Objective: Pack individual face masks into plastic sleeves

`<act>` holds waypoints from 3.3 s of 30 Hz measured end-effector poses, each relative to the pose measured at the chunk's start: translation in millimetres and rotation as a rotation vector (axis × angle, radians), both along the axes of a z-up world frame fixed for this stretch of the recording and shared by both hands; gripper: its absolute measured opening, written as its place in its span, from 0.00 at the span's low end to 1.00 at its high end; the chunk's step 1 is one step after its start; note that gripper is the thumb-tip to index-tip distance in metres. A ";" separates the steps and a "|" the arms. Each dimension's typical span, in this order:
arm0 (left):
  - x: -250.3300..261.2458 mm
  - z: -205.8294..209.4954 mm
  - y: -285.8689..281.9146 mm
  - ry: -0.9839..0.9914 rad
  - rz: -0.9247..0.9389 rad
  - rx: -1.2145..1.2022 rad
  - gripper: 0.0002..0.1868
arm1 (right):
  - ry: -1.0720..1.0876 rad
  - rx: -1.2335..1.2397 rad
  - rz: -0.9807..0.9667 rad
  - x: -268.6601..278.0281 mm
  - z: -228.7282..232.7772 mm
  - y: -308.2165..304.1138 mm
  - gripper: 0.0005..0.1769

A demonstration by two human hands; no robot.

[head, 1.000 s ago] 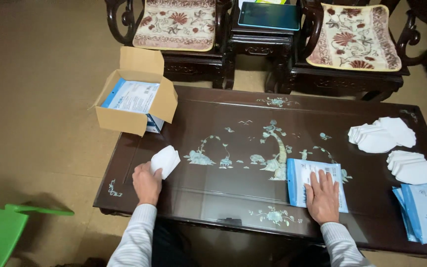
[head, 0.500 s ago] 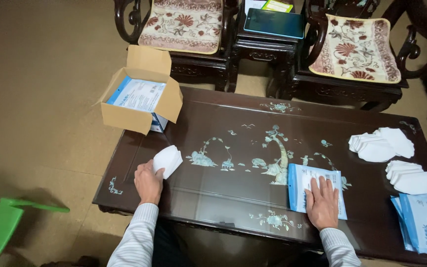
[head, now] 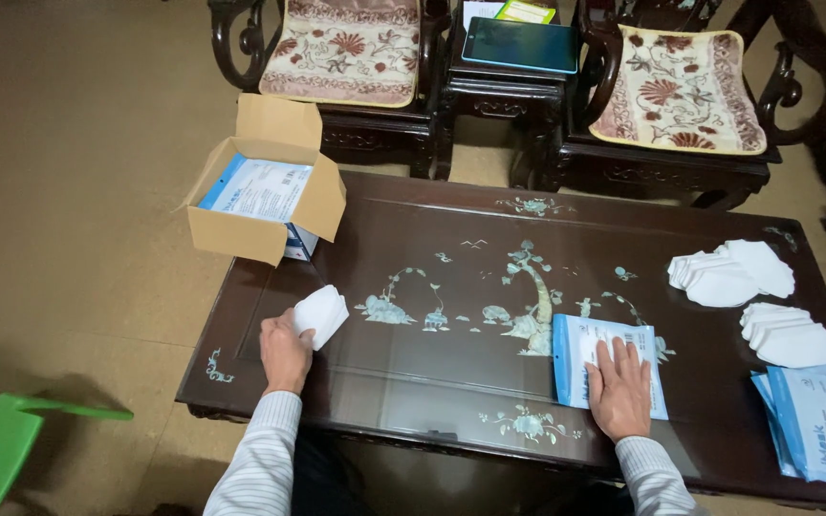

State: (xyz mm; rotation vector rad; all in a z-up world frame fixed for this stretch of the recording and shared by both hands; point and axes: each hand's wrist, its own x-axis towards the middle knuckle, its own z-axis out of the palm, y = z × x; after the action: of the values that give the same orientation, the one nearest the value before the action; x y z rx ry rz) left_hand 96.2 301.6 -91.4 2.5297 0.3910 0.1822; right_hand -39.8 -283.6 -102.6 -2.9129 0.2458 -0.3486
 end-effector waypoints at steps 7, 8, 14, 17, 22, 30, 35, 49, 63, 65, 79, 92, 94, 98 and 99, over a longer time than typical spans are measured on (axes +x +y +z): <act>3.3 6.9 0.2 0.015 -0.002 0.096 0.39 | -0.028 0.013 -0.001 -0.7 2.6 3.3 0.33; 0.7 11.2 -2.2 0.005 0.002 0.058 0.36 | -0.006 0.034 -0.011 -1.2 3.7 3.6 0.33; -0.8 1.8 0.6 -0.030 0.018 -0.036 0.32 | -0.038 0.010 0.002 -2.4 -0.8 1.3 0.33; -10.6 13.7 -4.3 -0.024 0.036 -0.078 0.16 | -0.076 0.009 0.017 -3.3 -4.4 0.1 0.33; -27.4 51.7 -35.9 -0.277 0.041 -0.364 0.04 | -0.211 0.175 0.017 -5.7 18.3 7.7 0.43; -61.2 54.1 -169.5 -0.008 -0.078 -0.844 0.11 | -0.068 1.371 -0.202 19.7 96.2 126.1 0.22; -75.3 67.1 -238.3 0.212 -0.083 -1.158 0.12 | 0.247 1.548 -0.197 31.4 82.0 167.1 0.16; -63.5 18.4 -259.5 0.518 -0.050 -1.261 0.18 | 0.288 1.763 -0.390 39.3 52.5 175.3 0.08; -66.5 -15.0 -246.5 0.460 -0.247 -1.273 0.06 | 0.313 1.869 -0.381 35.5 61.7 155.5 0.15; -69.2 -2.3 -243.9 0.479 -0.172 -1.358 0.12 | 0.308 1.797 -0.350 38.2 30.9 153.4 0.14; -78.8 56.8 -270.8 0.519 0.139 -1.506 0.26 | -0.057 1.393 -0.445 31.7 37.9 163.5 0.23; -79.4 56.6 -265.7 0.552 0.108 -1.484 0.25 | -0.198 0.014 -0.192 7.4 17.6 66.7 0.32; -80.7 66.5 -264.2 0.549 0.104 -1.488 0.25 | -0.199 -0.013 -0.199 7.7 9.3 63.2 0.29; -80.6 74.6 -260.6 0.602 0.035 -1.458 0.25 | -0.316 -0.055 -0.161 8.1 1.7 59.9 0.13; -80.2 67.9 -258.6 0.613 0.001 -1.460 0.23 | -0.322 -0.063 -0.181 7.8 0.8 61.4 0.10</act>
State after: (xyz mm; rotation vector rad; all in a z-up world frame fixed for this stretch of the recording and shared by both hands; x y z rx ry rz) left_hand 16.0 43.0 -23.5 1.0738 0.4885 -0.6667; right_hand -32.0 -222.2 -101.7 -2.8425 0.4544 -0.8581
